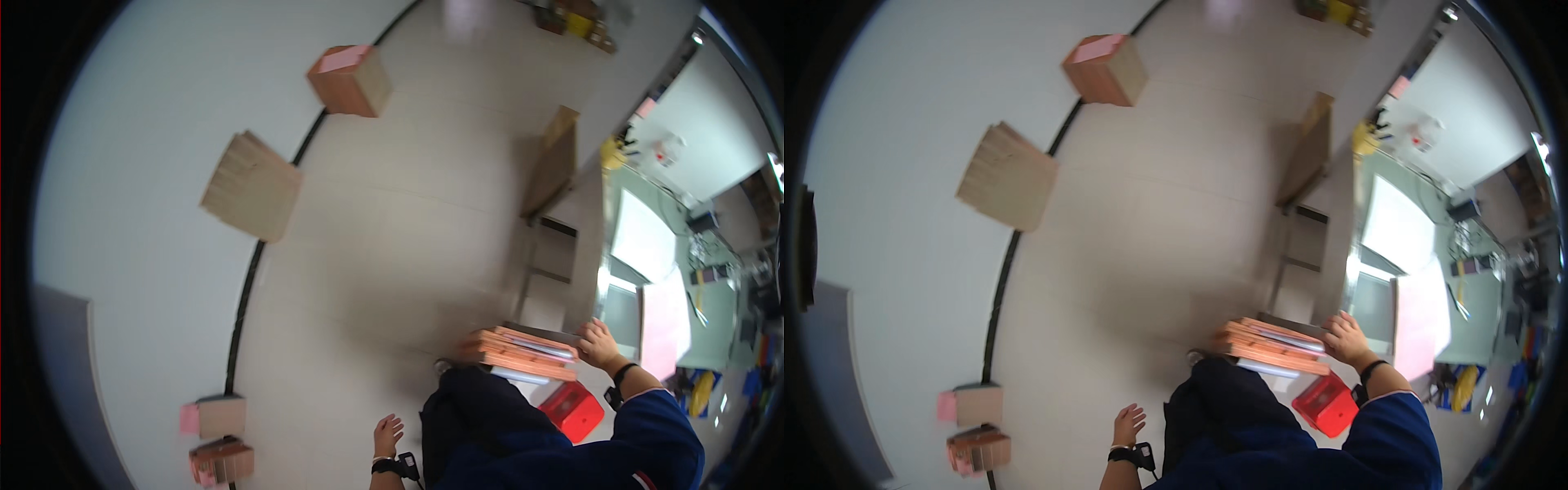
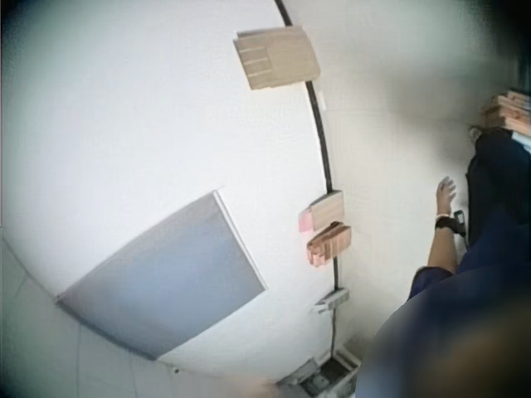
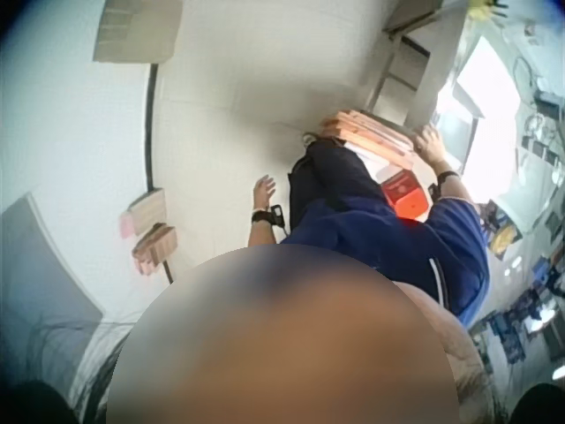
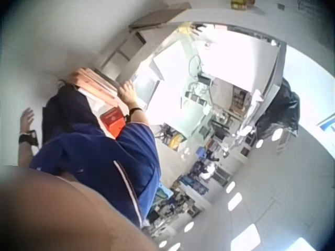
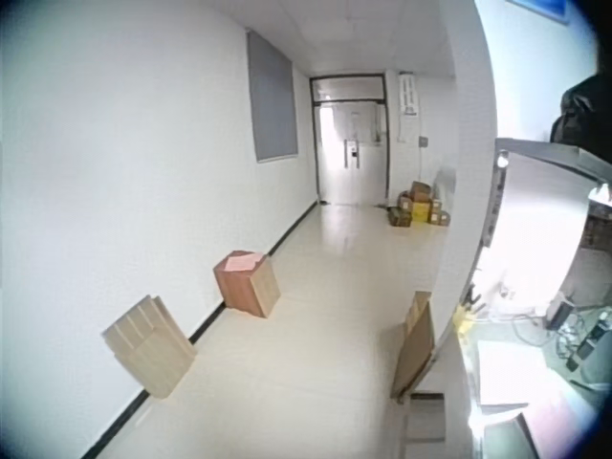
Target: Organize and stack metal sheets on the floor while documenting progress in a logbook.
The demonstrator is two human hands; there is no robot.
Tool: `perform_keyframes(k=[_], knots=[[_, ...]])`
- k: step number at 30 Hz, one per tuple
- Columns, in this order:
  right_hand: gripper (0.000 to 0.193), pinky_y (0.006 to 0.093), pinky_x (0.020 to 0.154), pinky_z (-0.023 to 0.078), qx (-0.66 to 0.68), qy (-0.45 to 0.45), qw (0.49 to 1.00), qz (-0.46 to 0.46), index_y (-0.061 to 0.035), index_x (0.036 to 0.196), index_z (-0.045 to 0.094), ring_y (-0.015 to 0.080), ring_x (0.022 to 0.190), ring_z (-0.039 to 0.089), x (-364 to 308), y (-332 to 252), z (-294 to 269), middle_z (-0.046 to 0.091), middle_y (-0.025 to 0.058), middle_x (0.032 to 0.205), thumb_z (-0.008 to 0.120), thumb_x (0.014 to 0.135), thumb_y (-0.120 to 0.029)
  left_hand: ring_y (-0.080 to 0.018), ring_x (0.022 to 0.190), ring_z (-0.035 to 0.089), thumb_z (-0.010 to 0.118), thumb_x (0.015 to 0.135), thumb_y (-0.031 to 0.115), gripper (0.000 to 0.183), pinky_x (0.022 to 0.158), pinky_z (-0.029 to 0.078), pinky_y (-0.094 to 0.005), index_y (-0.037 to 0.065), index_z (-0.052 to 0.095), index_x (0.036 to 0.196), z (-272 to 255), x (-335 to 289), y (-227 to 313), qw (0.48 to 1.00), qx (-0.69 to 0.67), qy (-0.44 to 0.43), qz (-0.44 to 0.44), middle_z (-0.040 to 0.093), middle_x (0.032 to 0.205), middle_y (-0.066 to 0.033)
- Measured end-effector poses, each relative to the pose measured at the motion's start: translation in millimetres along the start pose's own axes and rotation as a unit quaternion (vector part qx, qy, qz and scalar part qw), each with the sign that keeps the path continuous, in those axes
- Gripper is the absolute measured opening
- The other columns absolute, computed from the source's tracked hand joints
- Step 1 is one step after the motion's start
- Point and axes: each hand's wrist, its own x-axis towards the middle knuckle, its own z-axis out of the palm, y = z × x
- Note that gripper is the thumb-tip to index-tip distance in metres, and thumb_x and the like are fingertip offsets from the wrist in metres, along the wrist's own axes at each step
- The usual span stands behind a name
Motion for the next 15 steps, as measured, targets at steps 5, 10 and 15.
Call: perform_keyframes(k=[5, 10, 15], knots=[[0.019, 0.0471, 0.101, 0.032, -0.007, 0.025, 1.000, 0.002, -0.0161, 0.080, 0.058, 0.0243, 0.106, 0.049, -12, 3, 9, 0.055, 0.0042, 0.099, 0.066, 0.062, -0.019, -0.0209, 0.095, 0.060, 0.048, 0.091, 0.024, 0.034, 0.079, 0.049, -0.0331, 0.005, 0.051, 0.119, -10, -2, 11, 0.999, -0.021, 0.019, 0.020, 0.061, 0.108, -0.0112], [0.013, 0.0533, 0.100, 0.028, 0.029, 0.003, 1.000, 0.004, -0.0091, 0.078, 0.056, 0.0309, 0.107, 0.047, -9, -4, 13, 0.054, 0.0097, 0.098, 0.061, 0.068, -0.013, -0.0209, 0.097, 0.060, 0.049, 0.090, 0.026, 0.037, 0.082, 0.048, -0.0322, 0.004, 0.051, 0.120, -26, -3, 46, 0.997, -0.056, 0.042, 0.044, 0.060, 0.109, -0.0115], [0.013, 0.0509, 0.096, 0.034, -0.028, -0.079, 0.995, 0.054, -0.0088, 0.077, 0.062, 0.0319, 0.101, 0.050, -7, 0, 22, 0.055, 0.0108, 0.092, 0.059, 0.068, -0.016, -0.0202, 0.098, 0.059, 0.048, 0.091, 0.025, 0.036, 0.083, 0.048, -0.0323, 0.003, 0.051, 0.120, -31, 25, 88, 0.991, -0.111, 0.052, 0.050, 0.060, 0.110, -0.0106]])
